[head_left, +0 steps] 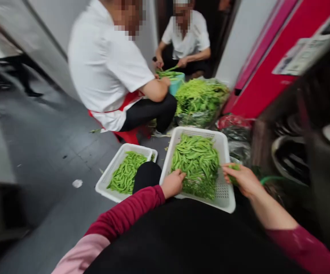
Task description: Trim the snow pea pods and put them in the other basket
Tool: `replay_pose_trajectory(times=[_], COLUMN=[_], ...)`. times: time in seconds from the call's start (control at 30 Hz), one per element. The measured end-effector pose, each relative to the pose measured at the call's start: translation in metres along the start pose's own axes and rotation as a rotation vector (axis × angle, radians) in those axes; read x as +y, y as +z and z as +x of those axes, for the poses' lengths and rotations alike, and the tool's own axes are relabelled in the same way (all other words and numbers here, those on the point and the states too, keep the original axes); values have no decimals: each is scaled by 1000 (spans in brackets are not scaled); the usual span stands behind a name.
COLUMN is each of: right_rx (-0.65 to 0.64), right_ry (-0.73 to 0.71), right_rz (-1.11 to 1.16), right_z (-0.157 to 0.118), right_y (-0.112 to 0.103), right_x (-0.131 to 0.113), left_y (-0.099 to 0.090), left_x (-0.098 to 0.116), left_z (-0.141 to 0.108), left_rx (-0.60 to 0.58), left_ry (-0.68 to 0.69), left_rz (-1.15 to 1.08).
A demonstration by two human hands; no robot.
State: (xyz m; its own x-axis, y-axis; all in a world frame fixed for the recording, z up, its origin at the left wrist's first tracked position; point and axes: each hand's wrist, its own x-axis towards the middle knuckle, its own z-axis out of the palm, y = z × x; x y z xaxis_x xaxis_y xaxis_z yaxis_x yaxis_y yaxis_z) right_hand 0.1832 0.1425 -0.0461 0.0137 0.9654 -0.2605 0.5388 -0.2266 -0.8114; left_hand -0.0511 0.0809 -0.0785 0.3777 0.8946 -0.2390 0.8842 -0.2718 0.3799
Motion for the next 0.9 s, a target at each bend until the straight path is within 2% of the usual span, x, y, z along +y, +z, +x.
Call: replay_pose_trajectory(times=[0.07,0.13,0.2,0.3,0.37,0.47,0.57,0.63,0.67,0.8,0.9], right_rx=[-39,-76,-127,-183,-176,-172,-215,-249,-265,-309,-315], right_ry=[4,-27,-46,-37,-20,19,67,83,98,214,295], right_rz=[-369,-730,-871,-855,-824,-762,-664,-476,-286,684,949], right_z=[0,7,15,26,30,34,31,24,20,1,-8], right_y=[0,17,40,67,75,74,65,56,52,42,43], right_x=[12,12,7,2,2,5,8,8,8,5,2], left_y=[4,5,6,5,4,2,0,-2,-4,-14,-21], left_x=[-3,-5,-5,-1,0,-1,-1,2,5,23,32], left_z=[11,13,11,11,13,16,18,21,23,25,23], left_rx=[-67,-125,-124,-92,-90,-110,-114,-89,-89,-220,-254], left_ry=[38,54,78,108,113,99,68,39,18,-75,-57], left_rz=[71,103,109,93,58,-36,-169,-287,-368,-804,-1008])
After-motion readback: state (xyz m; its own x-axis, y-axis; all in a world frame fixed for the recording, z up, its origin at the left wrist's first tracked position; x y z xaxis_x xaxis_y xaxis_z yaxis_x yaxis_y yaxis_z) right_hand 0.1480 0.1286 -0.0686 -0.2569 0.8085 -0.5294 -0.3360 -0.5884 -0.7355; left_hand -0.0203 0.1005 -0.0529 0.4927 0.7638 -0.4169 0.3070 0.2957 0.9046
